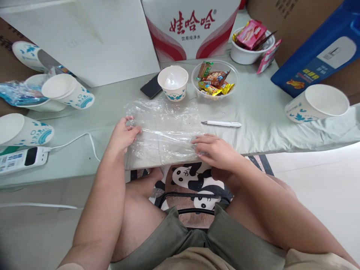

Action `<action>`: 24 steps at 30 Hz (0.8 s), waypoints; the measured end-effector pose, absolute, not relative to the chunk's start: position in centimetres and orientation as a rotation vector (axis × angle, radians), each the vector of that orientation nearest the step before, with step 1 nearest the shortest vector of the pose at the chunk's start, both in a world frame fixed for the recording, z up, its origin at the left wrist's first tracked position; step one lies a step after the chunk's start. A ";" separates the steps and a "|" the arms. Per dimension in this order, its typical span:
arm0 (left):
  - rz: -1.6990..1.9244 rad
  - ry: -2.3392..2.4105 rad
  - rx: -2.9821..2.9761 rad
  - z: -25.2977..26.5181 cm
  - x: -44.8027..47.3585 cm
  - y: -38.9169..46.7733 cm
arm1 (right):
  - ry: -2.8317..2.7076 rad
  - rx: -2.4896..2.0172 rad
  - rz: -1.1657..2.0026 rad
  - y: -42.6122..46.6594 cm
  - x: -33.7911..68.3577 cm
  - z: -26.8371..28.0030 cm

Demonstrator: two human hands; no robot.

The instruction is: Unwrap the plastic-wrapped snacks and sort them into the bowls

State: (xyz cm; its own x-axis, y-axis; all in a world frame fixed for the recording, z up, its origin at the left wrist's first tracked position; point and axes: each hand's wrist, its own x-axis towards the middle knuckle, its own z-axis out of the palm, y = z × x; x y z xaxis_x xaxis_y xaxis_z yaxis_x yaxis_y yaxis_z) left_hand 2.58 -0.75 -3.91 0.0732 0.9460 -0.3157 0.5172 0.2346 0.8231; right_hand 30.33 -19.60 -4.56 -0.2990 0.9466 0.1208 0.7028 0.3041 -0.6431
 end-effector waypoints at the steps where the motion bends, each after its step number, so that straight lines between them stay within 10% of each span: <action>1: 0.560 1.599 1.419 -3.9 2.4 -0.6 | -2.005 -1.461 0.686 -19.8 30.5 -4.3; 8: 1.170 1.167 1.782 -1.1 0.5 -2.3 | -1.248 -1.651 0.719 -19.4 30.2 -2.8; 14: 0.367 0.833 2.154 0.9 1.9 -5.1 | -0.868 -1.648 0.719 -17.6 30.1 -2.8; 24: 0.690 1.075 1.666 -2.1 2.7 -3.0 | -0.778 -1.885 0.710 -16.4 30.0 -3.2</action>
